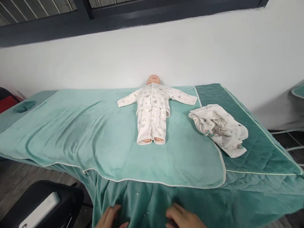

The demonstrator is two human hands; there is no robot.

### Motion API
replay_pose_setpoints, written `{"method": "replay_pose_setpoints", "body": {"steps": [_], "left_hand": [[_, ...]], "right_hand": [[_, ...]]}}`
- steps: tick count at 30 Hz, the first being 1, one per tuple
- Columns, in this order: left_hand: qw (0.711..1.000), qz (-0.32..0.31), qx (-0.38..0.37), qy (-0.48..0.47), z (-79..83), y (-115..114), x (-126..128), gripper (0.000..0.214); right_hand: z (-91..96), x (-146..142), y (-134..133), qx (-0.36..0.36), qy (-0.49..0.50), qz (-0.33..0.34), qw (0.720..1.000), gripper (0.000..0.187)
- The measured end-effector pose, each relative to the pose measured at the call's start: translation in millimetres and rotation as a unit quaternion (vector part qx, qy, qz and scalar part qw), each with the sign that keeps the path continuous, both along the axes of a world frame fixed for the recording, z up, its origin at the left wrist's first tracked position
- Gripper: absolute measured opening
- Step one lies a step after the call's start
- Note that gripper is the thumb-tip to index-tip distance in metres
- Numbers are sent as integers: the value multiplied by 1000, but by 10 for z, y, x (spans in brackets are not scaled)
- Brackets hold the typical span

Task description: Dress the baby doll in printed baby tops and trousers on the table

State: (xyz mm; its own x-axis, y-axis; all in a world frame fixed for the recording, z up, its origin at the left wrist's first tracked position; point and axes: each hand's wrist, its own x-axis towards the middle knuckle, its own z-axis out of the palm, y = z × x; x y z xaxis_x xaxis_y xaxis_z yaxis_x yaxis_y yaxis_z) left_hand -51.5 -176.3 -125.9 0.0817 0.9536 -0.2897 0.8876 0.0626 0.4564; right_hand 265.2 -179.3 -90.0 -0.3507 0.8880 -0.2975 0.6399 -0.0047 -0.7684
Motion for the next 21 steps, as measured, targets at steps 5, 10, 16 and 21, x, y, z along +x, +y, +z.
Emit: {"method": "replay_pose_setpoints", "body": {"steps": [5,10,16,21], "left_hand": [[1000,13,4,-2,-232,120,222,40],[997,27,-71,-12,-259,89,188,26],[998,25,-27,-58,-217,-13,48,25],[992,30,68,-99,-196,2,-41,23]], "right_hand": [[-40,-753,509,141,-55,14,988,30],[-298,-1016,666,147,-91,30,984,11],[-459,-807,567,66,94,-48,992,12],[-458,-662,369,-7,112,-64,992,10]]}}
